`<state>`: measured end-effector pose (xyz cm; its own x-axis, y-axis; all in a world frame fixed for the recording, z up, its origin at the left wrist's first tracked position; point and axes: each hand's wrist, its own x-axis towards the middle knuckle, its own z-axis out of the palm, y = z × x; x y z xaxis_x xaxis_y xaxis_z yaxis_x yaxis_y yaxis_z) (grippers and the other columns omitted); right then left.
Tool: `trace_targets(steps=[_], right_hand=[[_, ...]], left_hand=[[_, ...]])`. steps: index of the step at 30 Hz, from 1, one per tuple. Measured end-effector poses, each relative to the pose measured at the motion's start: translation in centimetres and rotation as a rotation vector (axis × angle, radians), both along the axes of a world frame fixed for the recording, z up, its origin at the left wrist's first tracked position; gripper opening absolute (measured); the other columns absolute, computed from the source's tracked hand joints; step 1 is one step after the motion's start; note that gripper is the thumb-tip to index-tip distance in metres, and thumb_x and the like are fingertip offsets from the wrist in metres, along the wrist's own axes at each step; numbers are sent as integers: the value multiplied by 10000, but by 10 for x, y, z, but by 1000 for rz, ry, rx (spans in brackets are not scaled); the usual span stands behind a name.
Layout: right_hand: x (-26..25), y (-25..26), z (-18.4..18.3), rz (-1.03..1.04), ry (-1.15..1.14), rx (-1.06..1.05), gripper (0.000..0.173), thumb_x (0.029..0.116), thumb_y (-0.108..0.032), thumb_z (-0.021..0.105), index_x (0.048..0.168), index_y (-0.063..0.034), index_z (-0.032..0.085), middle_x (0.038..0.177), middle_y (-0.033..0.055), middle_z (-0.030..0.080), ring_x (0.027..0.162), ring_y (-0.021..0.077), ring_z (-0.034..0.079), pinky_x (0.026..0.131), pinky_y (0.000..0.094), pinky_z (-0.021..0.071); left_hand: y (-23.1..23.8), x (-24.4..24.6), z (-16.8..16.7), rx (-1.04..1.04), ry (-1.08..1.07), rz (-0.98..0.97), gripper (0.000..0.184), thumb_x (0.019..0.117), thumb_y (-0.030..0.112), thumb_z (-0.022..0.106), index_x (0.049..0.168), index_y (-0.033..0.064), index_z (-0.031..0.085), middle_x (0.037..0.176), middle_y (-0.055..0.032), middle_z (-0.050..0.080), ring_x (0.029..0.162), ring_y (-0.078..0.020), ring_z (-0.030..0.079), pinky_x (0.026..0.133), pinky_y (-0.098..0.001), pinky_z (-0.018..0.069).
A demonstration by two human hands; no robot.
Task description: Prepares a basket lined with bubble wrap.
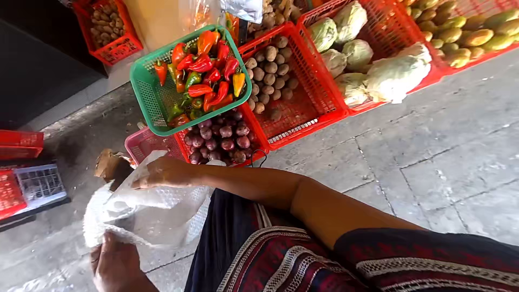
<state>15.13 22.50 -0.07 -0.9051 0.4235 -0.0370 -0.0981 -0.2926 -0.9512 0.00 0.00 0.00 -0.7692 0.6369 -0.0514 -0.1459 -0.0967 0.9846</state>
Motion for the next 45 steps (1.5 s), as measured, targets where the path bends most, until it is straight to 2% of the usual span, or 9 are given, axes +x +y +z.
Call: trace_targets(steps=[5,11,14,20,26,29,32,38,45], right_hand=[[-18,18,9,-71,-70,115,224,1022,-153,640,1021,63,698,898,160,694,849,188,656,797,388,533],[-43,34,4,-130,11,202,145,996,-40,651,1039,90,699,858,147,700,772,142,659,739,308,557],[-69,29,-9,-245,-182,243,194,1021,-150,651,995,38,694,786,132,664,688,194,636,636,383,542],[-113,12,3,-222,-258,472,269,1015,-30,570,1236,103,643,1133,255,696,1050,320,687,962,471,539],[-148,41,-25,-516,-551,338,439,979,-128,655,1369,-4,497,1187,192,665,965,253,705,877,461,595],[-157,37,-38,-742,-450,156,623,921,-198,760,1426,-47,427,1313,174,584,908,183,685,803,368,603],[-157,30,-44,-624,-321,126,1024,859,-218,816,1640,-191,154,1680,101,228,1334,183,550,1019,381,567],[-155,21,-57,-439,-579,279,193,890,-5,745,1079,-43,747,1079,88,751,944,156,718,883,380,602],[-188,55,-78,-313,-816,606,530,859,81,674,1363,-83,652,1408,178,593,1308,329,567,1097,541,465]], left_hand=[[4,-9,31,-2,154,129,195,1009,8,430,1180,91,473,985,22,724,965,-148,724,908,-389,606],[18,-52,24,-153,120,120,191,1089,165,344,1132,137,528,901,79,718,839,-81,726,745,-309,633],[47,-70,12,-222,65,38,515,1123,413,184,1398,68,451,1175,18,679,1070,-74,671,930,-326,577],[74,-131,-49,-474,205,-134,1289,593,1,829,1595,33,19,1534,-236,375,1305,-214,534,1010,-371,532],[75,-213,-70,-644,323,-132,524,757,-4,768,1234,-42,556,1114,-203,668,979,-276,677,838,-499,574],[73,-244,-68,-512,154,-241,168,916,146,743,1027,32,688,902,-46,704,780,-117,668,712,-346,580],[71,-265,-63,-382,-172,-333,292,1046,334,560,1137,73,657,996,-38,720,900,-140,703,819,-383,610],[69,-301,-98,-526,-236,-374,420,1080,439,448,1177,72,628,1011,-29,688,912,-129,674,834,-370,584],[127,-316,-123,-310,-154,-238,543,906,-66,622,1424,-21,465,1257,-189,627,1054,-242,669,896,-434,590]])
